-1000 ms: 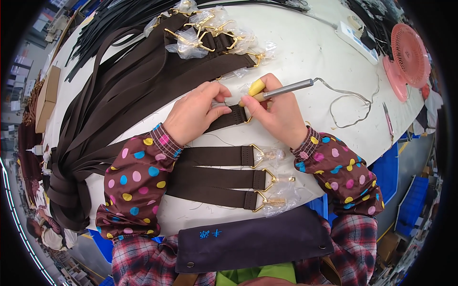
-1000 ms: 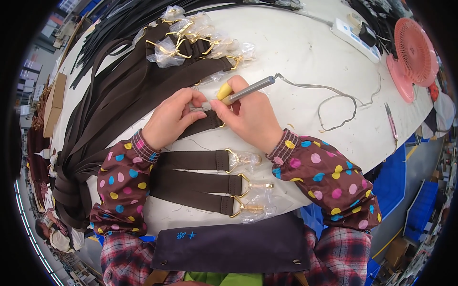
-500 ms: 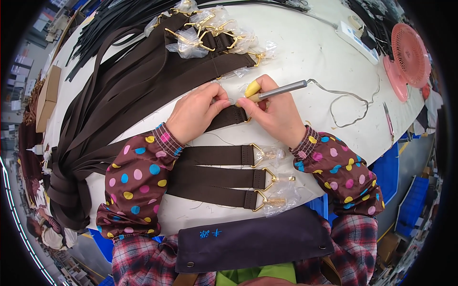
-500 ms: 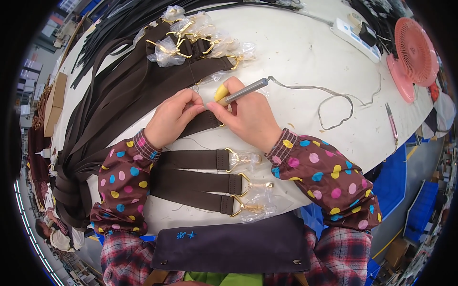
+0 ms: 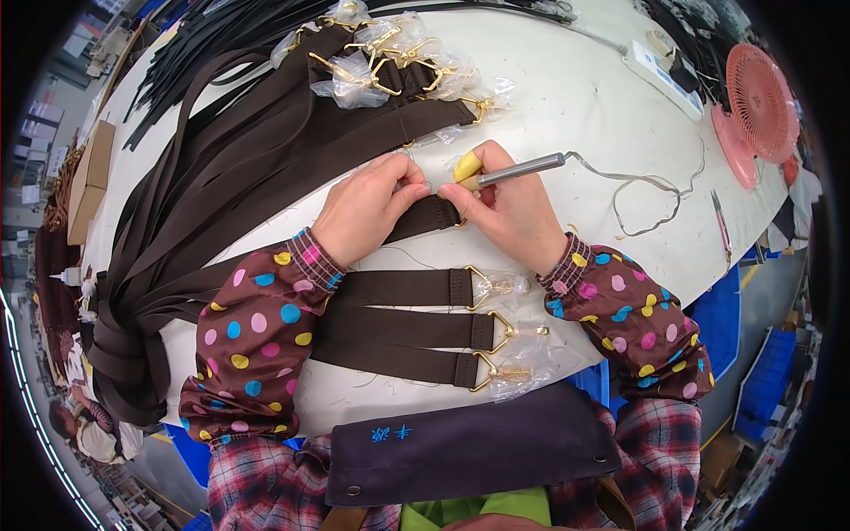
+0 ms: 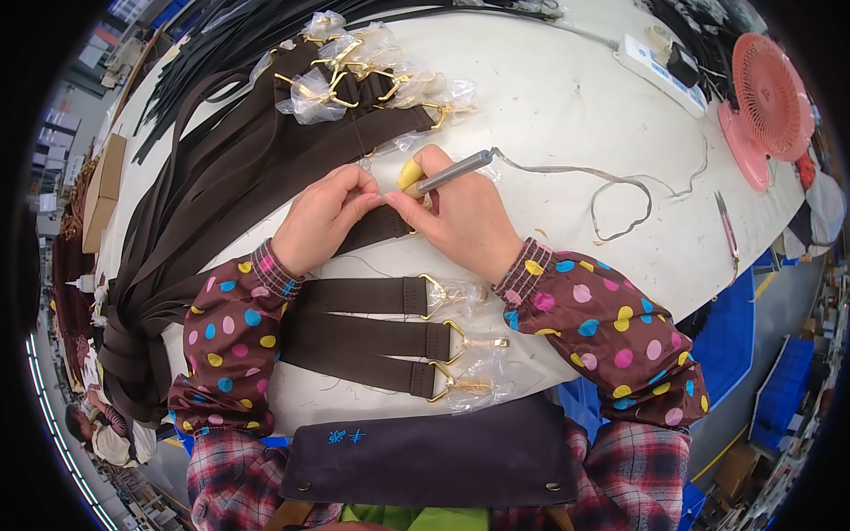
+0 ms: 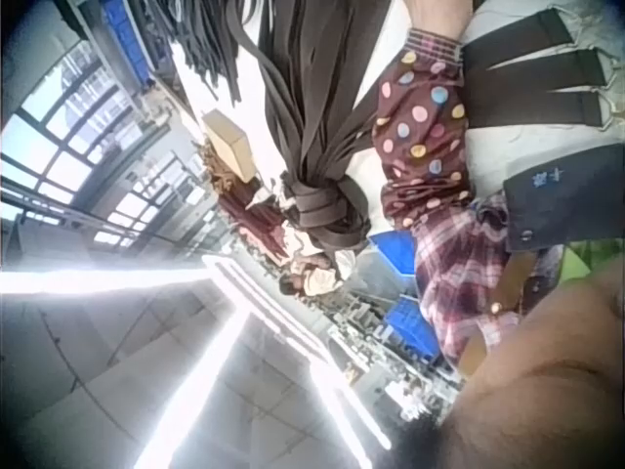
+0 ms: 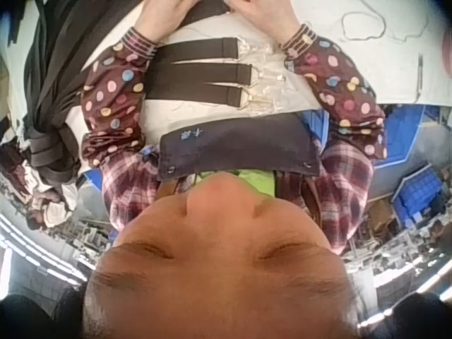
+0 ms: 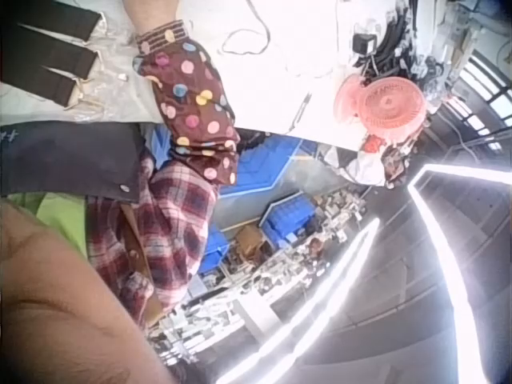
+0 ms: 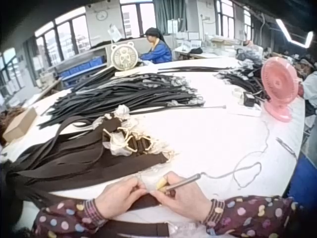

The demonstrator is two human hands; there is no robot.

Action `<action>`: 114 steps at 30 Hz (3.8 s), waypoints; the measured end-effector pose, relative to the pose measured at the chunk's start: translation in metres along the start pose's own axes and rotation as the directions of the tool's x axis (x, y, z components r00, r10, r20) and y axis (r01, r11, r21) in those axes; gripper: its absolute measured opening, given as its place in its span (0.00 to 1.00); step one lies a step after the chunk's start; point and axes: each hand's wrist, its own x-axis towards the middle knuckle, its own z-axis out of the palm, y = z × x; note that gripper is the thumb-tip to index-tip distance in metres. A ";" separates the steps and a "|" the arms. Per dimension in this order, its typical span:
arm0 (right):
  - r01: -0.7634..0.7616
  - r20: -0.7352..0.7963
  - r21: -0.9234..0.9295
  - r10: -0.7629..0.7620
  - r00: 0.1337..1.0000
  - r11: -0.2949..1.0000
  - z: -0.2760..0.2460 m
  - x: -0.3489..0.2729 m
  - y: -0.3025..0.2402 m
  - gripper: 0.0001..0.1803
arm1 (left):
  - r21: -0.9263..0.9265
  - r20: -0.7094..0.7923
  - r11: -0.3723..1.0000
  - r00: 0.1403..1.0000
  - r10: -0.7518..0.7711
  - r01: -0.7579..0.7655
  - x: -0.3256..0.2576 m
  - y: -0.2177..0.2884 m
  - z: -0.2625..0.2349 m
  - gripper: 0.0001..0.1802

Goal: Attach metal clasps to leather straps by folding the leather and sealing it with a specialized tool.

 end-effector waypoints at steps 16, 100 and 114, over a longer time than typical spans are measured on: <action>0.075 -0.107 0.173 -0.057 0.993 0.982 -0.018 -0.006 -0.027 0.10 | 0.338 0.080 0.941 0.995 -0.055 0.025 -0.015 0.021 -0.019 0.18; -0.082 0.029 0.042 0.081 0.996 0.996 -0.008 -0.007 -0.014 0.11 | -0.718 0.188 0.619 0.945 -0.267 0.318 -0.002 0.002 0.005 0.06; -0.061 0.013 0.290 0.059 0.998 0.955 -0.009 -0.012 -0.008 0.10 | 0.434 -0.012 0.900 0.998 0.055 -0.044 -0.017 0.039 -0.030 0.13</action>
